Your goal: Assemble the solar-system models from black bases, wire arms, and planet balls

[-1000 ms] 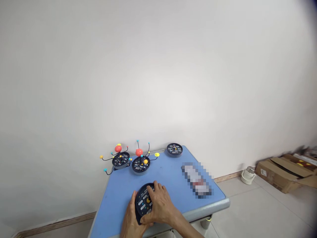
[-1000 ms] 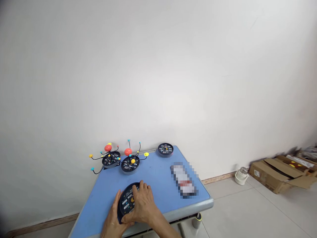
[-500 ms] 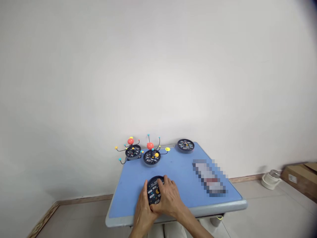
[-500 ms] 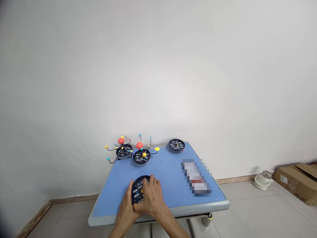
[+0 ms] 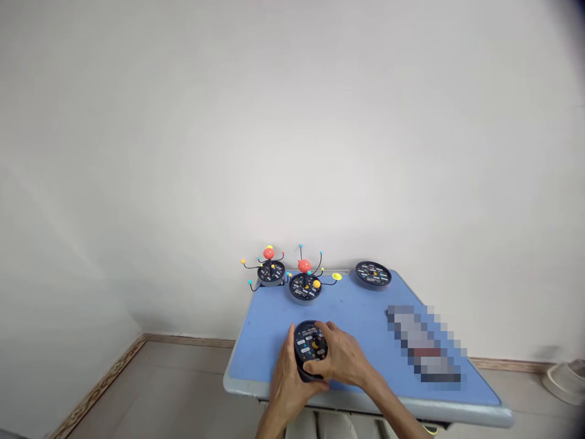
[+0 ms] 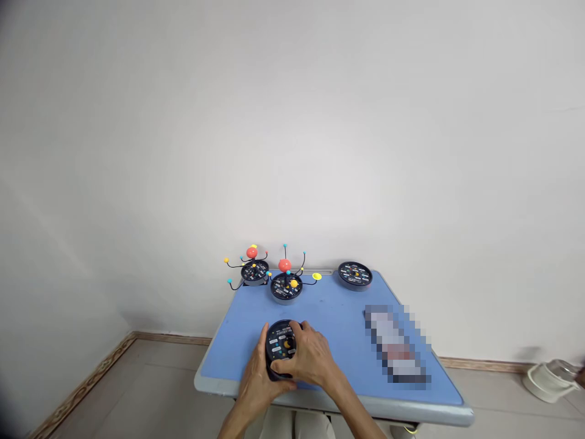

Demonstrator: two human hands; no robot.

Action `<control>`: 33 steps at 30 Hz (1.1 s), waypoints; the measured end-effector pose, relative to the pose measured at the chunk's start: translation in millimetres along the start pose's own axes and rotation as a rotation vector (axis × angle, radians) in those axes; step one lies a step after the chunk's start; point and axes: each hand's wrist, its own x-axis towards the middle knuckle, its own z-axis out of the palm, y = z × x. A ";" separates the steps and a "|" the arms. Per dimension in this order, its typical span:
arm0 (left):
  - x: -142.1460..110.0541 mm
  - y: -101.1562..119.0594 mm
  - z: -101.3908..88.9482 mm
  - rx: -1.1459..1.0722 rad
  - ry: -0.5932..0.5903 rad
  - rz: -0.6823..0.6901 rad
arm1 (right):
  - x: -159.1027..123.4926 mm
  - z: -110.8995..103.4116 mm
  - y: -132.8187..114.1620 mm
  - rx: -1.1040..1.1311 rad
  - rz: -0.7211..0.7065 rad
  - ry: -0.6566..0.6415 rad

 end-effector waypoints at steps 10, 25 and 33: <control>2.8 -9.1 3.3 0.035 -0.002 0.051 | 6.6 -6.8 33.3 0.642 0.021 -0.063; 1.6 -8.8 0.3 0.049 -0.006 0.070 | -11.0 -22.7 43.7 0.945 0.055 -0.016; 0.7 -9.8 2.6 0.055 -0.002 0.054 | -6.5 -9.0 53.3 0.896 -0.013 0.022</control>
